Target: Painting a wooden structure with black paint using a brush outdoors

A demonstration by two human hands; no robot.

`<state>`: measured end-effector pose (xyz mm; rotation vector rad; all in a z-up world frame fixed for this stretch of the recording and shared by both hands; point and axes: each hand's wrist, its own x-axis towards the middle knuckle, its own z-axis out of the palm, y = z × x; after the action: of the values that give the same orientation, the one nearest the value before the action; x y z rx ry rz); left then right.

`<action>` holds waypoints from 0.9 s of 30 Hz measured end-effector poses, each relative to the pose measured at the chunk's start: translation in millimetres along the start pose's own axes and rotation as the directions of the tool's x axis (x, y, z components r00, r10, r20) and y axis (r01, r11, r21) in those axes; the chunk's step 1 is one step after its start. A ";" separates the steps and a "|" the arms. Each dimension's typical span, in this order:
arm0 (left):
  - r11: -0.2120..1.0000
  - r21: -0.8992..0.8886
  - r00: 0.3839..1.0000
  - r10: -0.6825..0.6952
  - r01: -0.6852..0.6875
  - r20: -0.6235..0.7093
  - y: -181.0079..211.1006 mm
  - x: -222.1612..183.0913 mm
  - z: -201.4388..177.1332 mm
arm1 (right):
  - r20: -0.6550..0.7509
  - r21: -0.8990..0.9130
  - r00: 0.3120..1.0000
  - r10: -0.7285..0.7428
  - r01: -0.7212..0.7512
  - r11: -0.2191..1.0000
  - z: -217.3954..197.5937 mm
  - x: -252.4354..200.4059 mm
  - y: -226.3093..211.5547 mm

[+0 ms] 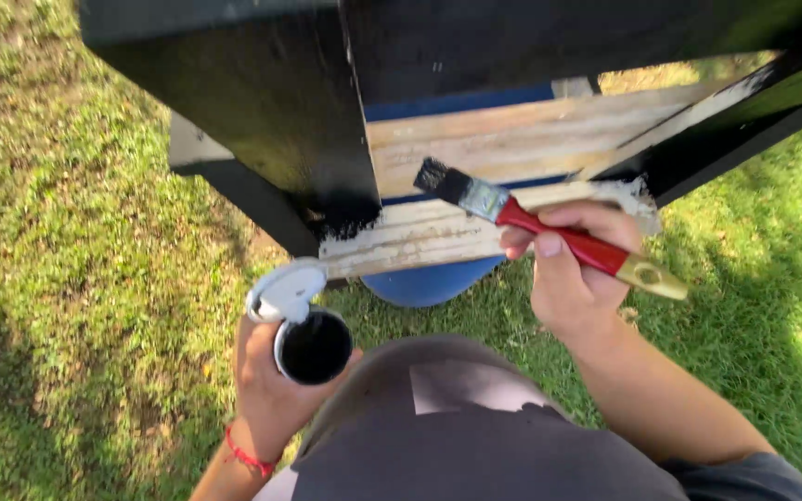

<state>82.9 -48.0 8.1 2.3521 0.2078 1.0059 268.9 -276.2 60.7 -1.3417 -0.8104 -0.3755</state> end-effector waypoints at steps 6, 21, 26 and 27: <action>0.987 -0.108 0.967 -0.088 0.117 0.239 5.7 2.0 34.2 | -0.008 0.086 0.989 -0.150 0.150 0.985 -30.3 -16.4 -1.5; 0.897 -0.161 0.649 -0.164 0.411 0.743 36.7 79.1 141.2 | -0.398 -0.312 0.863 -0.312 0.193 0.930 -135.9 -85.2 -25.7; 0.932 -0.122 0.664 -0.148 0.342 0.732 19.9 84.3 156.3 | -0.361 -0.258 0.888 -0.286 0.200 0.945 -152.0 -100.4 -28.4; 0.934 -0.115 0.664 -0.150 0.339 0.732 22.5 87.5 158.2 | -0.366 -0.253 0.886 -0.285 0.200 0.947 -150.1 -103.1 -33.3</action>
<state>254.4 -105.6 -13.4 2.2186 0.0835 -0.0721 221.6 -447.7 9.4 -1.2963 -0.6051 -0.9263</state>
